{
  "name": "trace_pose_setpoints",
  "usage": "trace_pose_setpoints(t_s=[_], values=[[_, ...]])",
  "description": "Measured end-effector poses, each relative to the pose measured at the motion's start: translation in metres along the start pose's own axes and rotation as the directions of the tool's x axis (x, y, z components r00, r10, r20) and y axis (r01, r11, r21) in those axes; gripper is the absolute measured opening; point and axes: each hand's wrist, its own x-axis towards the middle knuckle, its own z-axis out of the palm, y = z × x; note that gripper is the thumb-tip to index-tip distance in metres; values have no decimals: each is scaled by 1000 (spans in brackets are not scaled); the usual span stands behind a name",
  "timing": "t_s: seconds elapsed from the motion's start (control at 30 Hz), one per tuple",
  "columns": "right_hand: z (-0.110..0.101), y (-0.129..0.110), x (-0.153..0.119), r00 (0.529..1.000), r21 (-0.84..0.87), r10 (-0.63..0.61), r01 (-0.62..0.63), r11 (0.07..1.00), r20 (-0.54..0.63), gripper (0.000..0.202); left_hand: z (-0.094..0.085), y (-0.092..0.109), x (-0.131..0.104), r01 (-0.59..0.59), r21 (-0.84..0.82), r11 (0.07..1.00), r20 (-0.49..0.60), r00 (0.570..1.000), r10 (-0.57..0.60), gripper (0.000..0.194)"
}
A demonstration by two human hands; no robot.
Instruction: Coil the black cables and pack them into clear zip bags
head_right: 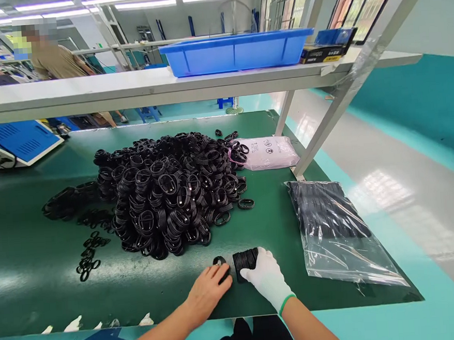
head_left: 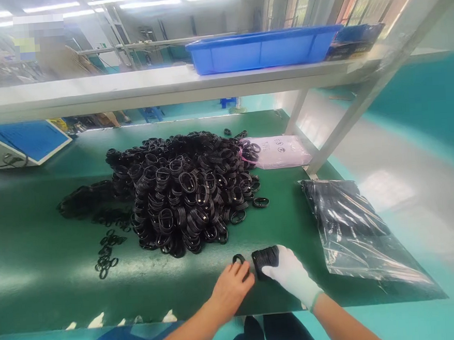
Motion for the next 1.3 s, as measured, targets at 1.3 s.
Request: trace_pose_setpoints(t_s=[1.3], values=[[30,-23,-10,975,-24,156,-162,987,-161,106,41,-13,19,218,-700,680,0,952,-306,80]])
